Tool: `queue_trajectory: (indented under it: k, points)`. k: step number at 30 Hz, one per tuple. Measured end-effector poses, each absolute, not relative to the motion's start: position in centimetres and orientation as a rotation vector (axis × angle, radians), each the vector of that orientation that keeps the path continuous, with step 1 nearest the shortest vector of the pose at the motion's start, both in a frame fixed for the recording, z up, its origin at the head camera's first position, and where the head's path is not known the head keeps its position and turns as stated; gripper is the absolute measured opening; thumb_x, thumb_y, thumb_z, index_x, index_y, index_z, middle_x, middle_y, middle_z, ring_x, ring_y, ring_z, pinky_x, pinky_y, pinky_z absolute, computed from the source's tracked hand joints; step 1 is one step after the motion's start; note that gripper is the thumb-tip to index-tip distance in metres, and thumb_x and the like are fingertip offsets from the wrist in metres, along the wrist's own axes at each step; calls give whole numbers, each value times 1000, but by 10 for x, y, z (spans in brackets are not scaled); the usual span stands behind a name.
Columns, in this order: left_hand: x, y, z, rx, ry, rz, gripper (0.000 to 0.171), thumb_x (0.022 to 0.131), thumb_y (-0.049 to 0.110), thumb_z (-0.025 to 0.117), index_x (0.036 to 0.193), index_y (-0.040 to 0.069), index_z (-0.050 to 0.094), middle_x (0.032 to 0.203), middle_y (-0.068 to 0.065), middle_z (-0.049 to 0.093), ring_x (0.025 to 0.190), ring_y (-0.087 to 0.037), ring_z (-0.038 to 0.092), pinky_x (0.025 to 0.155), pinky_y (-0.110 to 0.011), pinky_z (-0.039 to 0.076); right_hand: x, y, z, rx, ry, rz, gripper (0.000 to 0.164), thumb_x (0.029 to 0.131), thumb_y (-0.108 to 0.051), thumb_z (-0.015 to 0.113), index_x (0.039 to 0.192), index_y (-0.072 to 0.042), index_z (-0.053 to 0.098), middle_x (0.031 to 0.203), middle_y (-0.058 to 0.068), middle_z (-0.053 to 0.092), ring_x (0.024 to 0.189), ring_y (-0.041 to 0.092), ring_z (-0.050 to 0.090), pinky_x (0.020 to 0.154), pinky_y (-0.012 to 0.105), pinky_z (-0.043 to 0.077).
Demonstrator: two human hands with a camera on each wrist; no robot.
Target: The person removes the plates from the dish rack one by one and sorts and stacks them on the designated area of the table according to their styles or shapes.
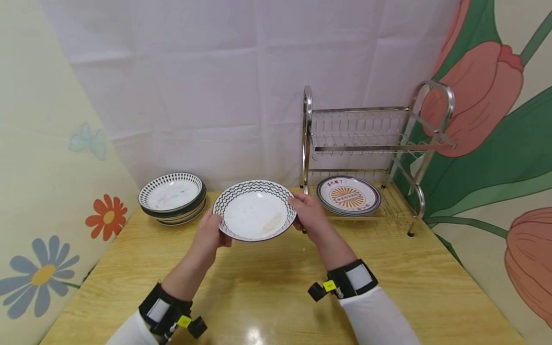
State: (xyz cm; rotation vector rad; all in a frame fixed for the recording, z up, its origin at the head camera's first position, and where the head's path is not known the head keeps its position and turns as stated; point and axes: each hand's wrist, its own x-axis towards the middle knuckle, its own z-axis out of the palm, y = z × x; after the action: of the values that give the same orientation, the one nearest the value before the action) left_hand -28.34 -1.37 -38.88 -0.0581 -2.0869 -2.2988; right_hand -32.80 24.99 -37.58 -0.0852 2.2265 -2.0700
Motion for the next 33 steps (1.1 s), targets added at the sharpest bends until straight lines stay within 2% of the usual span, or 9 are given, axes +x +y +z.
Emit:
queue_trajectory:
  k: [5,13,17,20,23,25,27,30,33]
  points:
    - [-285,-11,-390,-54,-2057,-2284,54,96,12,33,147,14,51,66,-1,60,47,-15,48,46,-27,48,-328,250,-375,-64,2193,-2097,53,109,-26,46,155,-3,41,60,-11,57,43,6,42,44,20,38]
    - [-300,-10,-393,16,-2045,-2229,49,97,11,36,143,11,55,66,0,57,47,-12,48,45,-25,46,-328,242,-381,-32,2066,-2215,51,110,-29,43,154,-4,41,59,-9,55,44,7,41,44,21,35]
    - [-314,-8,-395,42,-2028,-2208,53,97,9,36,147,11,53,61,2,55,43,-11,46,44,-25,44,-327,234,-389,-32,2042,-2215,38,110,-31,42,132,-2,51,61,-5,55,44,8,45,43,21,37]
    - [-328,-5,-397,97,-2024,-2194,58,98,11,36,155,14,45,61,2,54,43,-11,46,44,-24,43,-325,227,-392,-26,2021,-2198,32,110,-34,43,121,-5,49,64,-3,56,44,9,48,43,21,38]
    - [-343,-3,-400,144,-2003,-2198,60,99,13,36,158,17,40,62,1,53,43,-11,46,44,-24,44,-320,222,-395,-42,1996,-2165,41,110,-35,42,139,-6,44,65,-3,56,45,8,48,44,21,38]
    - [-353,-3,-402,177,-2000,-2199,59,99,15,36,158,18,40,64,0,54,44,-11,47,45,-24,45,-318,219,-399,-63,1982,-2134,52,110,-35,41,154,-7,34,64,-3,55,44,8,48,43,21,39]
    - [-362,-3,-404,205,-1996,-2199,59,100,16,36,158,19,40,68,0,55,46,-11,48,47,-24,47,-315,214,-403,-80,1976,-2093,59,110,-34,41,161,-9,27,64,-3,56,44,8,48,43,21,39]
    - [-375,-3,-408,249,-1997,-2203,59,100,16,37,158,22,41,72,-2,57,48,-12,49,48,-25,49,-310,207,-409,-100,1977,-2012,61,109,-34,44,162,-11,27,66,-3,57,45,8,50,44,21,41]
    - [-386,-1,-412,285,-1992,-2209,58,100,15,37,158,21,42,72,-3,57,48,-13,50,48,-25,50,-304,201,-413,-129,1980,-1943,57,108,-33,46,159,-11,34,68,-2,57,46,9,50,44,22,41]
